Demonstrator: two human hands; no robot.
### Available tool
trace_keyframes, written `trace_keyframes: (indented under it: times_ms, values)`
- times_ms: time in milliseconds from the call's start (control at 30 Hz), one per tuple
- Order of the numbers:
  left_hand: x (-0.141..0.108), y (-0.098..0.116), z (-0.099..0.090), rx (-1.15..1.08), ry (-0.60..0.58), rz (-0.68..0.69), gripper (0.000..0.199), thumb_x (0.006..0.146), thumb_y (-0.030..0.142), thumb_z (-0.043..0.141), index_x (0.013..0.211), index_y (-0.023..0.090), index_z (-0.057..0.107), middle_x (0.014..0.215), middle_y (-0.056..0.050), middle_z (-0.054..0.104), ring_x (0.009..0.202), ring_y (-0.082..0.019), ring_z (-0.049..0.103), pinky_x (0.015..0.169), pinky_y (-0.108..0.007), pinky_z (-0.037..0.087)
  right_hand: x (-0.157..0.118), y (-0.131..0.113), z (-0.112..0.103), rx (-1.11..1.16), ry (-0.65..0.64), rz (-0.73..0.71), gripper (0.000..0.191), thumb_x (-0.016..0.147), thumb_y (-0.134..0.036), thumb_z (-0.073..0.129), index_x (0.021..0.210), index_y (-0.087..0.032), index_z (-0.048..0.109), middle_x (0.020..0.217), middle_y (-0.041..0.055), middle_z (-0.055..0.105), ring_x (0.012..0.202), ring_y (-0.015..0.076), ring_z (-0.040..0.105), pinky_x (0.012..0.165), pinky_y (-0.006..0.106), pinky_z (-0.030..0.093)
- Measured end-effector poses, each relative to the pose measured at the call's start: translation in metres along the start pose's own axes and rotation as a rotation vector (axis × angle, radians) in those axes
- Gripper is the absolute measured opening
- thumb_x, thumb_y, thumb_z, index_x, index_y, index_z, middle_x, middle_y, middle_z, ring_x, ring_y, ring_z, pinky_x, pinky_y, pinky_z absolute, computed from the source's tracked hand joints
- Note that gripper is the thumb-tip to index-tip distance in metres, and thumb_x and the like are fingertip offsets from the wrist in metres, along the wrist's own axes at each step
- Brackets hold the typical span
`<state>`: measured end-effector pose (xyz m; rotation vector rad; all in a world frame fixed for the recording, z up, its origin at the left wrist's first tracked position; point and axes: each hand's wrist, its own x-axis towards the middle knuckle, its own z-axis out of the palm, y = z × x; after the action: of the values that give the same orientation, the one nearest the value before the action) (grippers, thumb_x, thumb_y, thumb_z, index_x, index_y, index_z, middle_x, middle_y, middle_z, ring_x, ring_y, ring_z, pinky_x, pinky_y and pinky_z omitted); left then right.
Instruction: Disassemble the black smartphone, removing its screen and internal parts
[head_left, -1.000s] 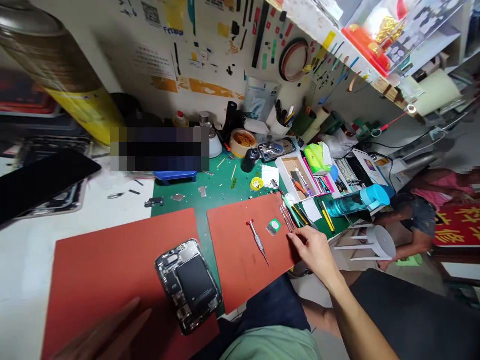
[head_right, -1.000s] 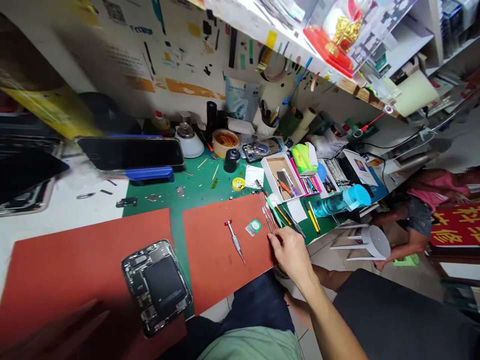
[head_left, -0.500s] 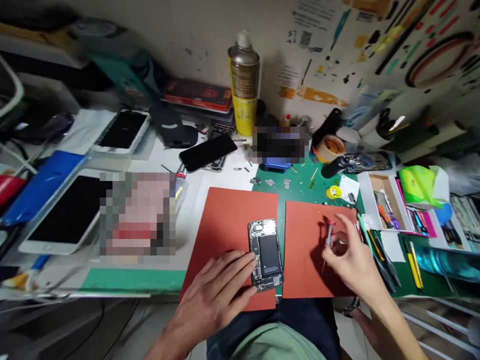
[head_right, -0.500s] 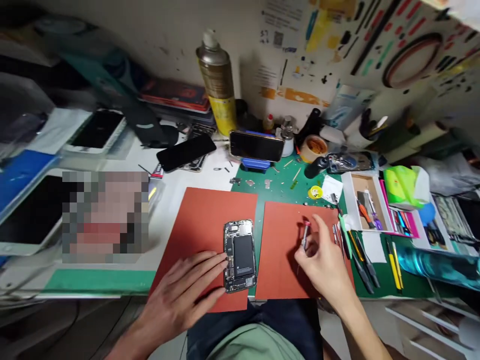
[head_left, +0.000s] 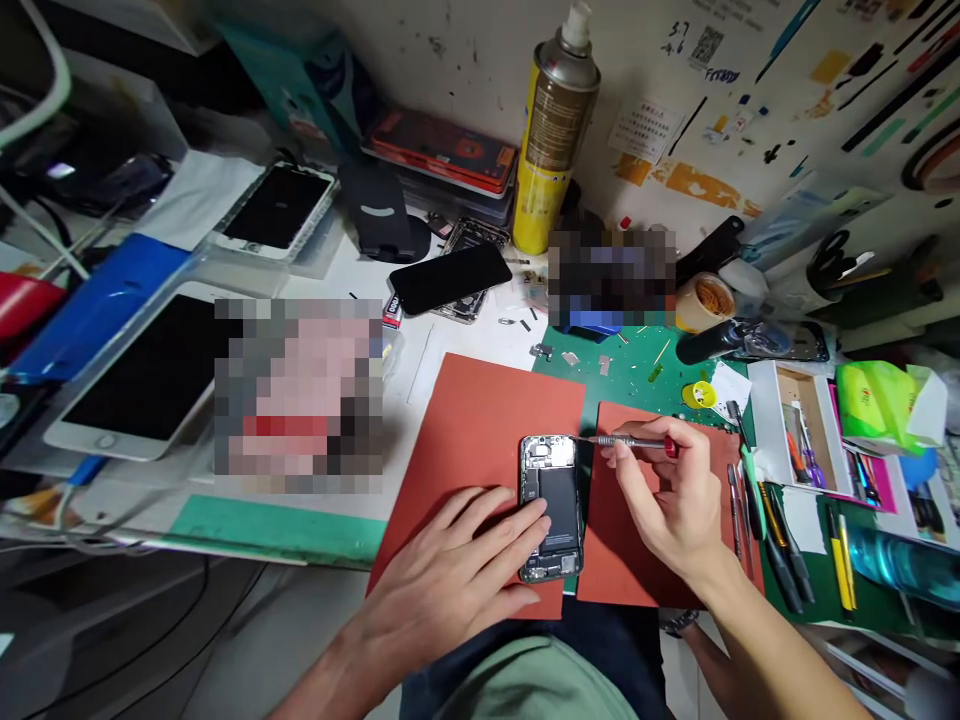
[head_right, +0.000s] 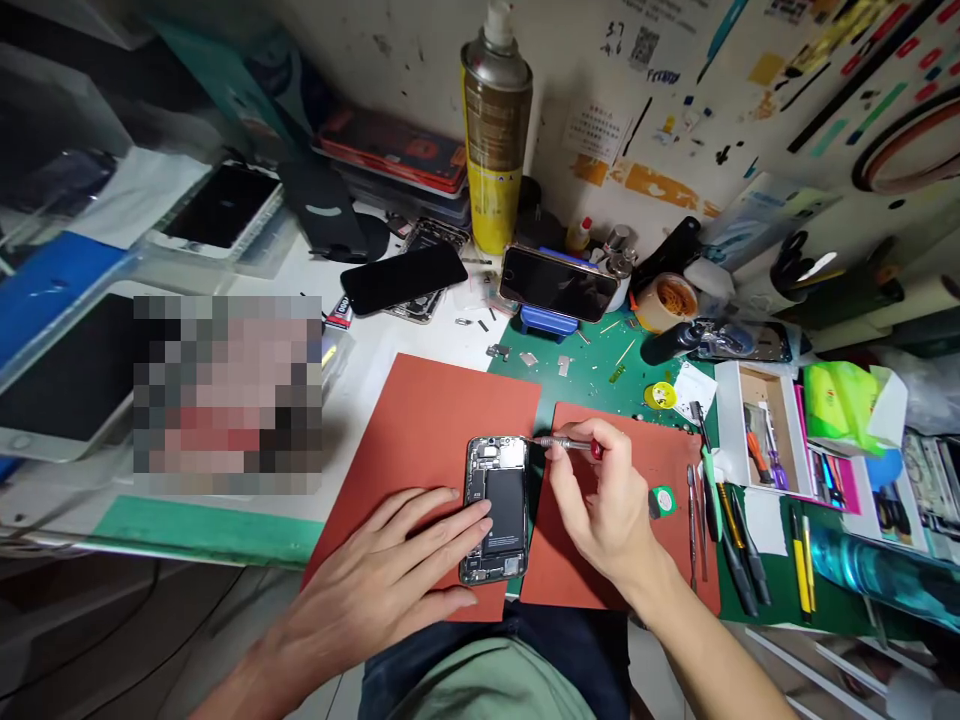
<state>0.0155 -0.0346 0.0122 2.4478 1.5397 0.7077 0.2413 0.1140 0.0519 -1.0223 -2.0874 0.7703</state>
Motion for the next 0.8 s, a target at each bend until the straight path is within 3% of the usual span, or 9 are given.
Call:
trace_keyframes:
  times_ms: [333, 533, 633, 700, 800]
  values:
    - [0.001, 0.000, 0.000, -0.005, 0.025, -0.016, 0.038, 0.106, 0.038, 0.067, 0.140, 0.021, 0.070, 0.142, -0.006, 0.076, 0.122, -0.029, 0.066, 0.109, -0.047, 0.048, 0.002, 0.001, 0.000, -0.127, -0.042, -0.051, 0.030, 0.105, -0.018, 0.063, 0.131, -0.024, 0.049, 0.109, 0.0064, 0.078, 0.088, 0.0181, 0.080, 0.076, 0.032, 0.067]
    - [0.002, -0.001, -0.001, -0.009, 0.027, -0.004, 0.035, 0.108, 0.036, 0.064, 0.138, 0.019, 0.071, 0.144, -0.003, 0.075, 0.121, -0.030, 0.065, 0.108, -0.048, 0.047, 0.016, -0.011, -0.006, -0.260, -0.157, -0.217, 0.030, 0.106, -0.017, 0.059, 0.134, -0.023, 0.051, 0.107, 0.0062, 0.078, 0.088, 0.0185, 0.079, 0.074, 0.030, 0.065]
    - [0.002, 0.000, -0.001, -0.005, 0.023, -0.005, 0.035, 0.108, 0.036, 0.064, 0.137, 0.018, 0.071, 0.144, -0.003, 0.075, 0.121, -0.030, 0.064, 0.108, -0.048, 0.046, 0.027, -0.017, -0.009, -0.358, -0.255, -0.328, 0.017, 0.107, -0.016, 0.055, 0.123, -0.022, 0.054, 0.097, 0.0048, 0.076, 0.079, 0.0175, 0.075, 0.067, 0.031, 0.060]
    - [0.002, 0.000, -0.001, -0.001, 0.017, -0.004, 0.036, 0.108, 0.038, 0.065, 0.137, 0.019, 0.071, 0.144, -0.003, 0.075, 0.121, -0.029, 0.065, 0.109, -0.048, 0.046, 0.033, -0.019, -0.008, -0.461, -0.252, -0.376, 0.005, 0.109, -0.018, 0.056, 0.108, -0.023, 0.055, 0.083, 0.0009, 0.071, 0.066, 0.0154, 0.066, 0.058, 0.030, 0.051]
    - [0.001, 0.000, -0.001, 0.006, 0.007, -0.006, 0.036, 0.109, 0.039, 0.063, 0.138, 0.020, 0.070, 0.144, -0.002, 0.075, 0.122, -0.029, 0.064, 0.110, -0.048, 0.046, 0.041, -0.022, -0.007, -0.544, -0.249, -0.394, 0.019, 0.110, -0.019, 0.054, 0.093, -0.026, 0.050, 0.070, -0.0033, 0.062, 0.055, 0.0133, 0.053, 0.052, 0.031, 0.038]
